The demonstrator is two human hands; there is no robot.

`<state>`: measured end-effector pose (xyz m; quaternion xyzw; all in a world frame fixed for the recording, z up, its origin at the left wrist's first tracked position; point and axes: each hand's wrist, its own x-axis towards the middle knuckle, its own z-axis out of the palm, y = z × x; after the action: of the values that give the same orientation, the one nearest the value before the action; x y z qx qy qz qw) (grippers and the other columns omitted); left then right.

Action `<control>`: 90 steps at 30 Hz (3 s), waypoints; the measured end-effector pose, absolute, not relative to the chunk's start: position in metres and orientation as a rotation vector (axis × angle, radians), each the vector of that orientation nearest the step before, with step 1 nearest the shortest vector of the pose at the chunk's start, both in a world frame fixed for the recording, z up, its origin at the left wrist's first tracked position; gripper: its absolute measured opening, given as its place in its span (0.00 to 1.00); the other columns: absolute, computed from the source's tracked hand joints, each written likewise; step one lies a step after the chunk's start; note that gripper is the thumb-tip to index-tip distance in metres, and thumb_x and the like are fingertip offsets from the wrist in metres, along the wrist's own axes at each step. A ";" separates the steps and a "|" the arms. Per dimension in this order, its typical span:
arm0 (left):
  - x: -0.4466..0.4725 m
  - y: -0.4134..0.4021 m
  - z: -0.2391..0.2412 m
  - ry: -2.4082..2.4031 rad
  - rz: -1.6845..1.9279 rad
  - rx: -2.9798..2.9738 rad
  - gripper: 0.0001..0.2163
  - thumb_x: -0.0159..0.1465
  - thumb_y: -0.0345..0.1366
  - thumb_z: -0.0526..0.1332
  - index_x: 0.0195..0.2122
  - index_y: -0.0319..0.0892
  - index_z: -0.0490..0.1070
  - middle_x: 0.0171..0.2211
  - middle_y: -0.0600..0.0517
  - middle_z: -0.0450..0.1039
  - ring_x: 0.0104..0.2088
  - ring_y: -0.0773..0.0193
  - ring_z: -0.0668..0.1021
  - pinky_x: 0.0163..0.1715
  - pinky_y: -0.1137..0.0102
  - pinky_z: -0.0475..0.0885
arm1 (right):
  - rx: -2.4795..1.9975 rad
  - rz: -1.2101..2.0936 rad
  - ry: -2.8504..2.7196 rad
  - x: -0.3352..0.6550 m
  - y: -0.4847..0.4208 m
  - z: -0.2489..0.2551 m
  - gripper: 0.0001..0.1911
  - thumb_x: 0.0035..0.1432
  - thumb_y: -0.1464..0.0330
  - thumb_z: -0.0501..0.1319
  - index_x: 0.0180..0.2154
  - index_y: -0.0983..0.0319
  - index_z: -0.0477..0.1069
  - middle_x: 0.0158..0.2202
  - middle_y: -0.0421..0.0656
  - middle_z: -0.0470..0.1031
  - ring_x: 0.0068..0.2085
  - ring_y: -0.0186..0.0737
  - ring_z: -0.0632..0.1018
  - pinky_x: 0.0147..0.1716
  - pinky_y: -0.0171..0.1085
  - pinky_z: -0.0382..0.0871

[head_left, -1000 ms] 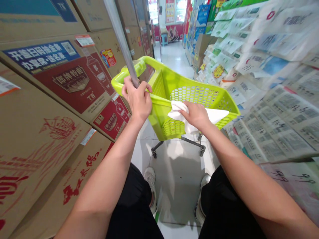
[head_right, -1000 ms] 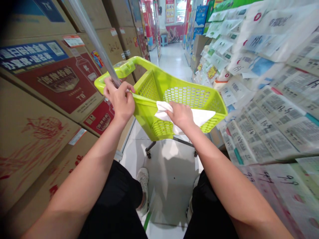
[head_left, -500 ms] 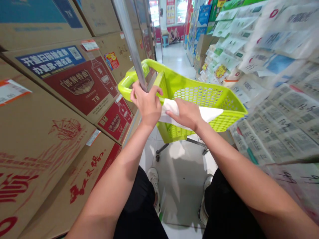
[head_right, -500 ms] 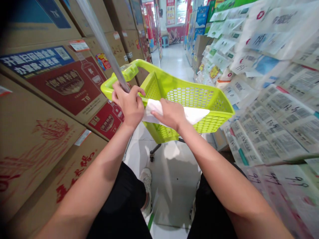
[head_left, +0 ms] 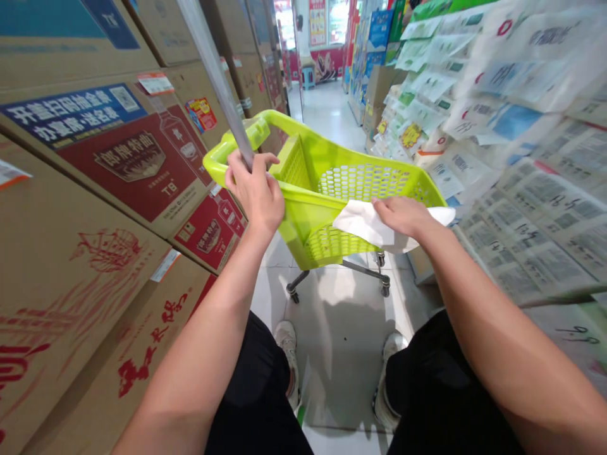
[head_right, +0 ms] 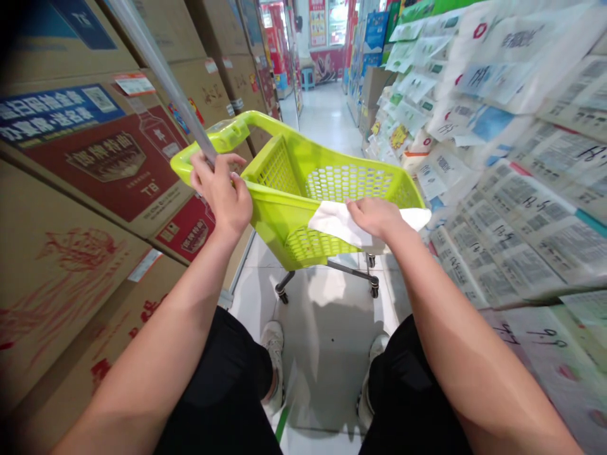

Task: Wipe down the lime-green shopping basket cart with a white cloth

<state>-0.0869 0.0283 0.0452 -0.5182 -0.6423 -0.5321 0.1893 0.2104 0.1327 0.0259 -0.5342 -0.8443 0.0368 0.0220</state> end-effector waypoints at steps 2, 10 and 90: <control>-0.086 0.029 0.044 -1.798 -1.498 -1.447 0.11 0.67 0.34 0.60 0.50 0.49 0.74 0.58 0.43 0.68 0.68 0.43 0.65 0.72 0.42 0.54 | -1.690 0.132 -2.610 0.220 0.137 0.026 0.36 0.73 0.50 0.41 0.47 0.61 0.84 0.51 0.56 0.83 0.52 0.60 0.82 0.42 0.44 0.67; -0.075 0.030 0.040 -1.772 -1.471 -1.390 0.18 0.64 0.31 0.58 0.55 0.48 0.72 0.59 0.41 0.66 0.69 0.44 0.64 0.71 0.45 0.53 | -1.174 0.078 -2.632 0.154 0.098 0.034 0.28 0.75 0.55 0.44 0.55 0.57 0.79 0.52 0.50 0.84 0.50 0.55 0.82 0.44 0.43 0.68; -0.099 0.022 0.040 -1.736 -1.524 -1.181 0.04 0.65 0.36 0.56 0.37 0.45 0.69 0.53 0.42 0.69 0.64 0.44 0.71 0.63 0.43 0.59 | -1.858 0.029 -2.426 0.201 0.107 0.026 0.36 0.73 0.53 0.41 0.45 0.64 0.85 0.46 0.60 0.84 0.49 0.61 0.84 0.43 0.47 0.73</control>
<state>-0.0988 0.0219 0.0396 -0.4382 -0.6441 -0.5657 0.2703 0.2008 0.1074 0.0258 -0.6074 -0.7932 0.0094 0.0430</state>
